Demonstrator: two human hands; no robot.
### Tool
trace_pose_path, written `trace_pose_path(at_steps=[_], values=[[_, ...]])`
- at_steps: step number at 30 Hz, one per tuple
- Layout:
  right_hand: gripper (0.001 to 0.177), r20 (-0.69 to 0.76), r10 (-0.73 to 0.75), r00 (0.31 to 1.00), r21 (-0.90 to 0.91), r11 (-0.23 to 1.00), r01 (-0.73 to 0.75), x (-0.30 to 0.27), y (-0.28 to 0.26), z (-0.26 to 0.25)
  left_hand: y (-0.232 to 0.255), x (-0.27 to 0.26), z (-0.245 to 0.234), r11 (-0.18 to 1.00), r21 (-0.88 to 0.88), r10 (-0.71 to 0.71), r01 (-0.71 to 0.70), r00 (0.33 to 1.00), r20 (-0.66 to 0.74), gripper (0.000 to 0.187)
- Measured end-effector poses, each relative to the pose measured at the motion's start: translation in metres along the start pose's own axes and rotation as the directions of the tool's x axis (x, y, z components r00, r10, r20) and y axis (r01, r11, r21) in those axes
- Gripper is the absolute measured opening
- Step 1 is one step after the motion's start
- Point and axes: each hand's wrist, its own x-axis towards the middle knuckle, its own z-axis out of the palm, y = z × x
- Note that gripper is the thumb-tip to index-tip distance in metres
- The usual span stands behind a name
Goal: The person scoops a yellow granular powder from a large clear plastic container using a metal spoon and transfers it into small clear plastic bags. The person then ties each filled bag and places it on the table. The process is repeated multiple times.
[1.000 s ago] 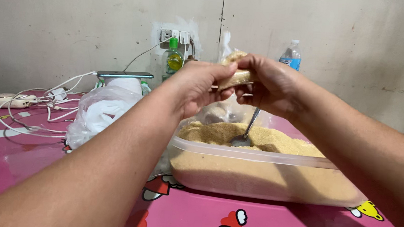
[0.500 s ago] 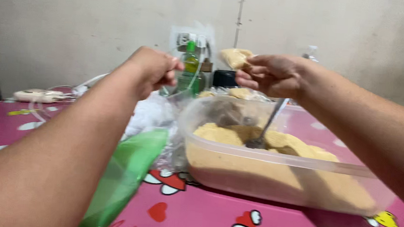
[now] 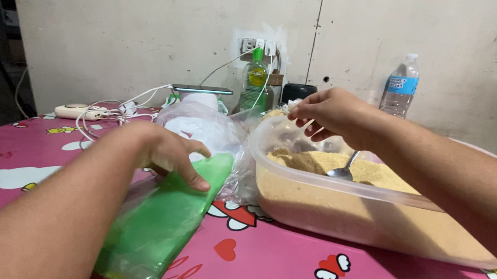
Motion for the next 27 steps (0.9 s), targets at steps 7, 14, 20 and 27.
trace_pose_path(at_steps=[7, 14, 20, 27], values=[[0.02, -0.054, -0.068, 0.996, -0.001, 0.998, 0.068, -0.001, 0.0, 0.0, -0.039, 0.021, 0.002, 0.988, -0.095, 0.101, -0.119, 0.979, -0.176, 0.073], [0.017, -0.121, -0.117, 0.986, -0.066, 0.992, 0.11, 0.0, 0.003, 0.005, -0.061, 0.059, -0.014, 0.931, -0.245, 0.078, -0.271, 0.803, -0.592, 0.013], [0.045, 0.017, -0.253, 0.967, 0.03, 0.967, 0.253, -0.01, -0.011, 0.012, 0.0, 0.051, -0.031, 0.778, -0.244, 0.274, -0.579, 0.663, -0.697, 0.008], [0.063, 0.232, -0.316, 0.92, 0.188, 0.942, 0.277, -0.005, -0.005, 0.008, 0.094, 0.032, -0.05, 0.528, -0.099, 0.681, -0.844, 0.49, -0.544, 0.015]])
